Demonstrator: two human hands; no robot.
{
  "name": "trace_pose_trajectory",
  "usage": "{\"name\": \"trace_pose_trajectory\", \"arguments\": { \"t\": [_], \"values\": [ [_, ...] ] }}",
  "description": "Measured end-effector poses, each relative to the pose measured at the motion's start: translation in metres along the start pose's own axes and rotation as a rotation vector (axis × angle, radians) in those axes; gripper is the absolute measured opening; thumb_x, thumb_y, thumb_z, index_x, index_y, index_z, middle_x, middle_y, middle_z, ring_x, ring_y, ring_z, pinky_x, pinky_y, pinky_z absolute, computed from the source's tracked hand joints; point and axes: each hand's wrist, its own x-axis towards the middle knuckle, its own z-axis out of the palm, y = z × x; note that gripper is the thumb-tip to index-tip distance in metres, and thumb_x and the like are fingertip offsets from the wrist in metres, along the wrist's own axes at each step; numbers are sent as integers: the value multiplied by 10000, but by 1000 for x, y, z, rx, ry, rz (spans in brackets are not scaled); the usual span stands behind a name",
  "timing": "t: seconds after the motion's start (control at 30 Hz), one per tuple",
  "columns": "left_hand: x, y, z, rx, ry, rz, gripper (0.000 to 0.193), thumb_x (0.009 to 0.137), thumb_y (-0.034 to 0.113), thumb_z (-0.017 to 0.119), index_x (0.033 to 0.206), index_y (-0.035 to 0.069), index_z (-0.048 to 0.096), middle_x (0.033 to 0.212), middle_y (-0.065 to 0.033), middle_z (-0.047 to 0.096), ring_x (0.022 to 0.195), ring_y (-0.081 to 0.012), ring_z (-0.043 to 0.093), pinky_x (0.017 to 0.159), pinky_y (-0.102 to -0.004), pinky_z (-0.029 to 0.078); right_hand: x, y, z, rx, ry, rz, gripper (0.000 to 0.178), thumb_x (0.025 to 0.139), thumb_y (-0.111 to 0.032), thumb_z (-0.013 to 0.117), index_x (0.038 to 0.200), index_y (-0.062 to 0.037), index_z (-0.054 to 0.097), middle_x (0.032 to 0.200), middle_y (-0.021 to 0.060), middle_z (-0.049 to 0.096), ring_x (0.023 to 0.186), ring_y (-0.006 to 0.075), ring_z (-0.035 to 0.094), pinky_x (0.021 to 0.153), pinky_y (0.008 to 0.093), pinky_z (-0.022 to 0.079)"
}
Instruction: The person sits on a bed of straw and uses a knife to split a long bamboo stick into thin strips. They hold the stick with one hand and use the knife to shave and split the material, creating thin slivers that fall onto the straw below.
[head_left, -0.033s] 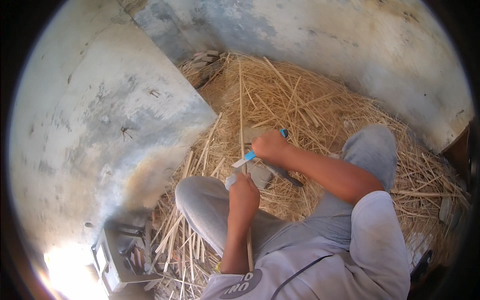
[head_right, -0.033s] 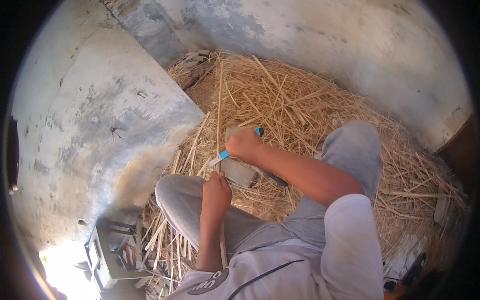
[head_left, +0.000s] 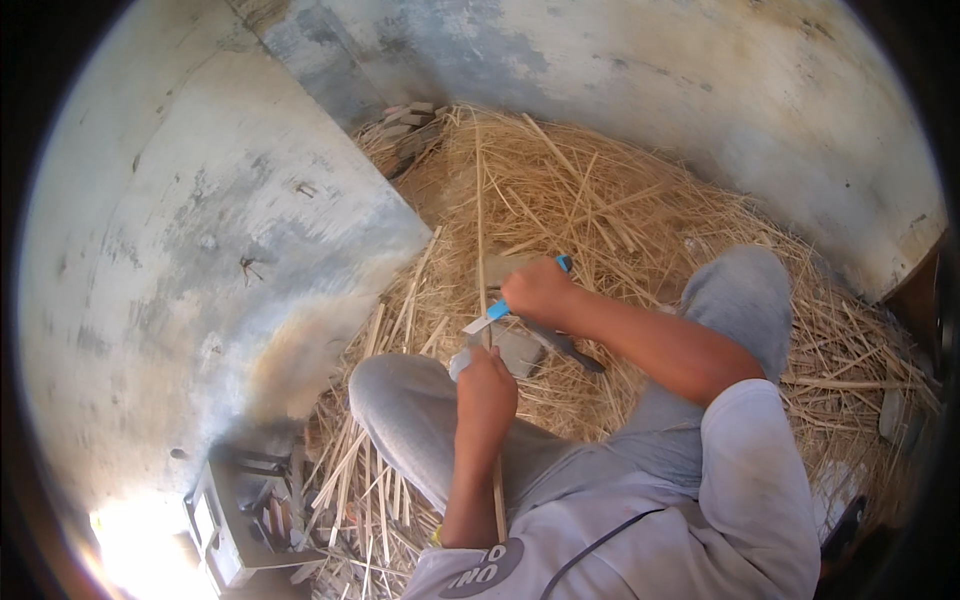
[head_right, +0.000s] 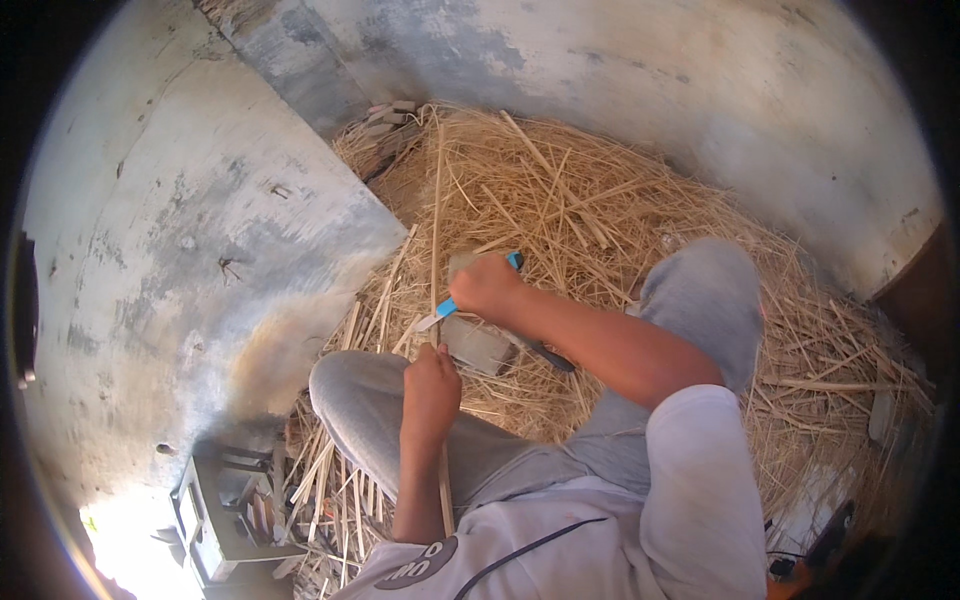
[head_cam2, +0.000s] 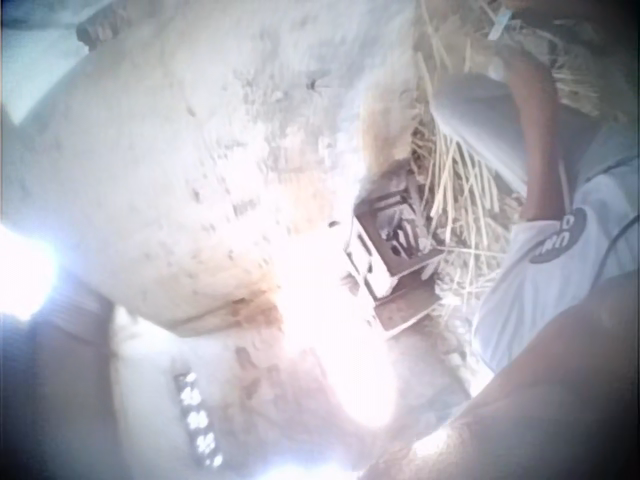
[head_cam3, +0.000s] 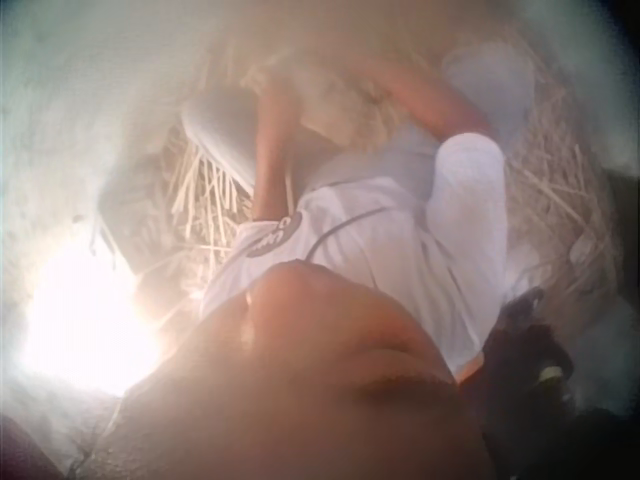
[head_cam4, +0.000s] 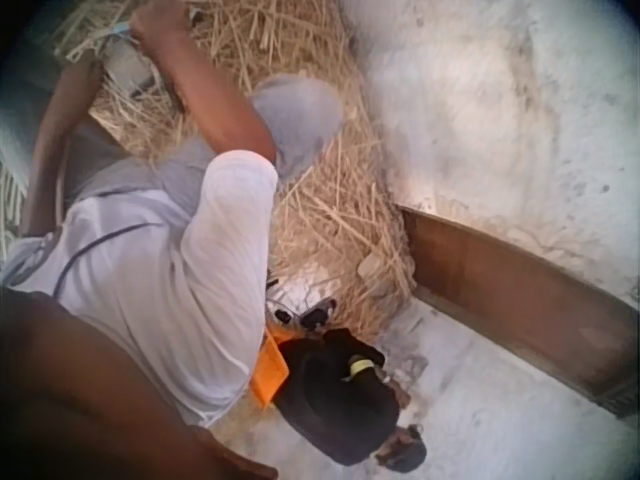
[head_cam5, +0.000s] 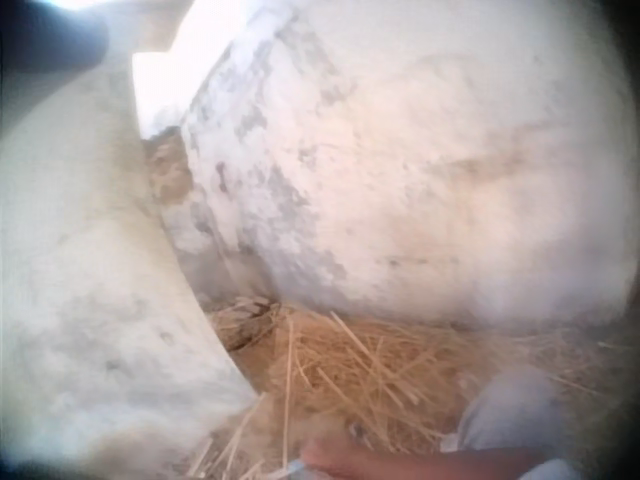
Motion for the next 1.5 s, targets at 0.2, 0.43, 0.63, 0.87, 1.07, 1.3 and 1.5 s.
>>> {"name": "trace_pose_trajectory", "arguments": {
  "t": [0.2, 0.43, 0.63, 0.87, 1.07, 1.3, 1.5],
  "values": [
    [0, 16, -2, -41, -22, 2, 304, 1034, 199, 455, 896, -60, 532, 767, -336, 619, 761, -532, 612, 641, -573, 459, 14, 25, 3, -76, 24, 214, 45, 716, -92, 726, 747, -65, 708, 698, 102, 688, 644, 248, 701, 510, 376, 531],
    [-53, 39, 9, -67, -287, 174, 272, 1040, 198, 435, 934, -37, 523, 751, -327, 618, 737, -522, 615, 651, -572, 476, -19, 191, -44, 71, -202, 1160, 157, 918, -134, 672, 820, -17, 712, 639, 96, 613, 571, 204, 617, 492, 364, 480],
    [-23, 0, 8, -227, -159, 94, 294, 1042, 202, 447, 893, -44, 509, 731, -303, 594, 706, -509, 578, 614, -535, 426, -16, 114, -46, 431, -55, 840, 113, 876, -124, 685, 889, -14, 705, 741, 114, 657, 586, 228, 639, 504, 376, 508],
    [-30, 10, 1, -219, -141, 70, 303, 1042, 200, 452, 874, -44, 516, 738, -303, 598, 712, -512, 579, 630, -538, 430, -40, 36, -36, 74, -145, 308, 24, 759, -69, 703, 746, -48, 703, 680, 139, 675, 662, 278, 703, 544, 396, 547],
    [-35, 21, 2, -138, -166, 90, 335, 1056, 238, 437, 875, -33, 512, 725, -259, 596, 704, -471, 585, 645, -498, 443, -41, 50, -37, 2, -156, 385, 39, 701, -60, 735, 724, -58, 703, 670, 110, 674, 650, 257, 695, 532, 389, 547],
    [-47, 52, -13, -66, -147, 207, 306, 1048, 212, 444, 857, -22, 494, 705, -295, 592, 690, -502, 590, 595, -537, 435, -28, 122, -76, -151, -193, 623, 46, 780, -81, 762, 800, -63, 725, 684, 81, 662, 614, 220, 645, 482, 372, 503],
    [-79, 77, -29, -102, -281, 262, 250, 1046, 194, 450, 896, -2, 489, 686, -282, 593, 675, -494, 597, 582, -537, 441, -50, 261, -135, -269, -30, 993, 102, 841, -119, 715, 918, -61, 744, 787, 95, 712, 677, 235, 680, 525, 364, 531]
  ]
}}
